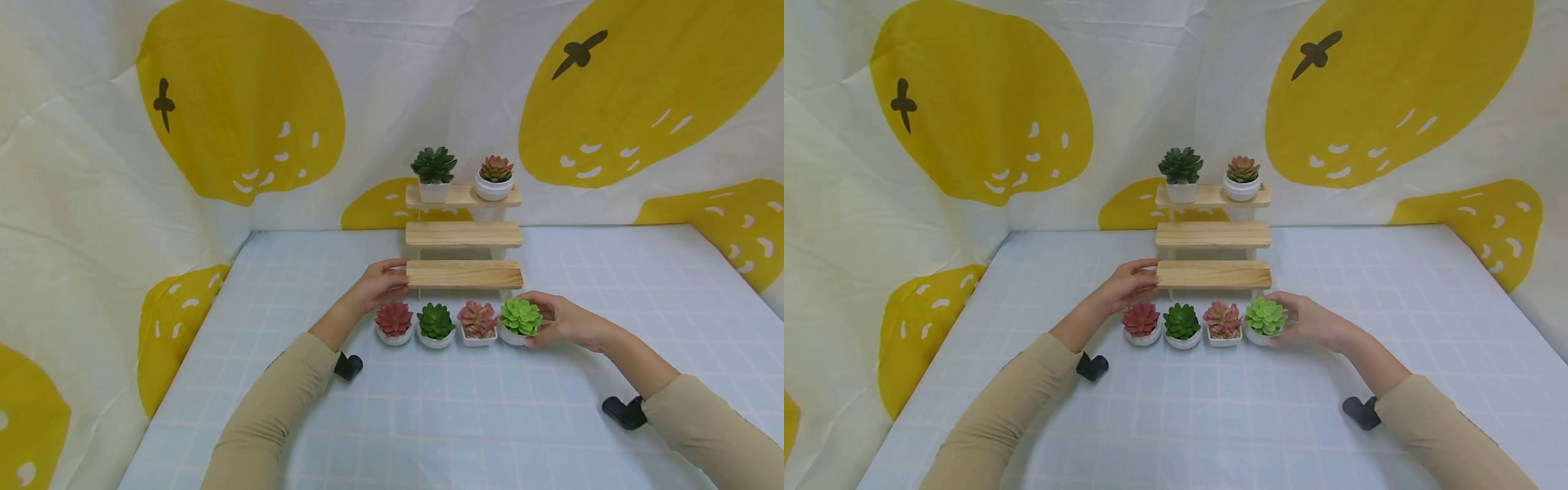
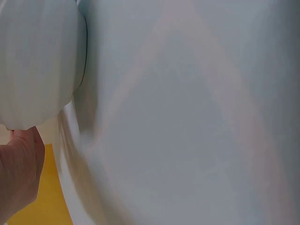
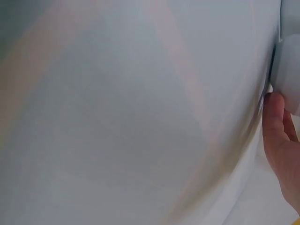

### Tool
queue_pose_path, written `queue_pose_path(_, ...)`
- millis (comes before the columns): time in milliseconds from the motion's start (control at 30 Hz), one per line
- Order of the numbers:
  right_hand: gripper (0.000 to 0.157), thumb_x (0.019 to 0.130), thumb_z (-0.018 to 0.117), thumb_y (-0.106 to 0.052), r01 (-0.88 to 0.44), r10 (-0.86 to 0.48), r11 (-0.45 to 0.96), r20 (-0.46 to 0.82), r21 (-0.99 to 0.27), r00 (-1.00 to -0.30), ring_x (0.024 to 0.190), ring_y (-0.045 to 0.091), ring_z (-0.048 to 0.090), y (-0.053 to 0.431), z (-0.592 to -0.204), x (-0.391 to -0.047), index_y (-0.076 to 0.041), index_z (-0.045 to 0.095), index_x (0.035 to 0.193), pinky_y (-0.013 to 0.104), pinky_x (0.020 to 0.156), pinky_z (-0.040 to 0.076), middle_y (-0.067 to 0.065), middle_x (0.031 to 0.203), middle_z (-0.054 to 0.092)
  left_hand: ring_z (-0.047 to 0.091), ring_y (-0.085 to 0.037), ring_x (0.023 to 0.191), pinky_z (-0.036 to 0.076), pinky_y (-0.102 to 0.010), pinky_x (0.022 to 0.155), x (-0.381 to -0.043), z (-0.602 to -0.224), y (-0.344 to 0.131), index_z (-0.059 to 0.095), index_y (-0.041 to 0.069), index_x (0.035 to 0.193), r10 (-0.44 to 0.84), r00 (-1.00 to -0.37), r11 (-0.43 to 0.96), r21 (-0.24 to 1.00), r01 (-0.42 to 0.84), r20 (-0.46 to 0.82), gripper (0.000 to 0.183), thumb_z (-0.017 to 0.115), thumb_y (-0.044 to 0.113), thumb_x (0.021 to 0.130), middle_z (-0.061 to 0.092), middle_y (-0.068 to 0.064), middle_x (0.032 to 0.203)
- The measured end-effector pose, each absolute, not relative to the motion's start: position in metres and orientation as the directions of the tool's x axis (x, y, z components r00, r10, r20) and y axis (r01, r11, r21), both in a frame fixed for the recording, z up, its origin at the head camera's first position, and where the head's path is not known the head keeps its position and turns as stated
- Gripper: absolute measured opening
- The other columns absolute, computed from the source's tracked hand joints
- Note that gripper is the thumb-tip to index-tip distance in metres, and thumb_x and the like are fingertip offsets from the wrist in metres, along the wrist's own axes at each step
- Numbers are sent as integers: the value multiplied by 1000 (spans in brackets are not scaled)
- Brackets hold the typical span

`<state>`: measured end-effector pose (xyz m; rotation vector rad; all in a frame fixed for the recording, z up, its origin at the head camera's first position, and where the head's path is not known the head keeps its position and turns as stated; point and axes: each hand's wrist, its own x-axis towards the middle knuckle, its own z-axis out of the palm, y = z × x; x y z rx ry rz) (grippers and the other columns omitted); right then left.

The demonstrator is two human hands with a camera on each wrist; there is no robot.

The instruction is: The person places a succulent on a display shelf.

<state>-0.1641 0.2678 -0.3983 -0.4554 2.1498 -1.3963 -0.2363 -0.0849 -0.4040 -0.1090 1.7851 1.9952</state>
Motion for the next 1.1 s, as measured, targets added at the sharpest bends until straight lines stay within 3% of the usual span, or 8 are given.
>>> queue_pose_path(667,79,71,78,-7,43,-454,415,-248,-909,-856,110,18,50,270,-385,-162,4,36,136,32,88,46,18,128,48,58,-14,81,54,-20,70,-236,-405,-85,44,3,137,284,-892,-71,920,-386,-352,50,56,-6,89,52,-21,124)
queue_pose_path(833,72,72,77,-6,27,-436,390,-210,-920,-875,104,15,53,271,-378,-162,1,40,133,31,84,47,8,120,53,58,-13,79,54,-19,69,-235,-404,-85,43,2,137,286,-893,-76,921,-382,-347,50,55,-6,89,52,-18,119)
queue_pose_path(1100,57,75,75,-2,43,-390,337,-181,-940,-903,96,11,57,273,-365,-164,-14,49,125,25,80,49,-9,111,58,58,-13,82,54,-20,71,-235,-403,-85,43,3,137,284,-889,-69,917,-393,-359,50,56,-5,89,52,-19,122)
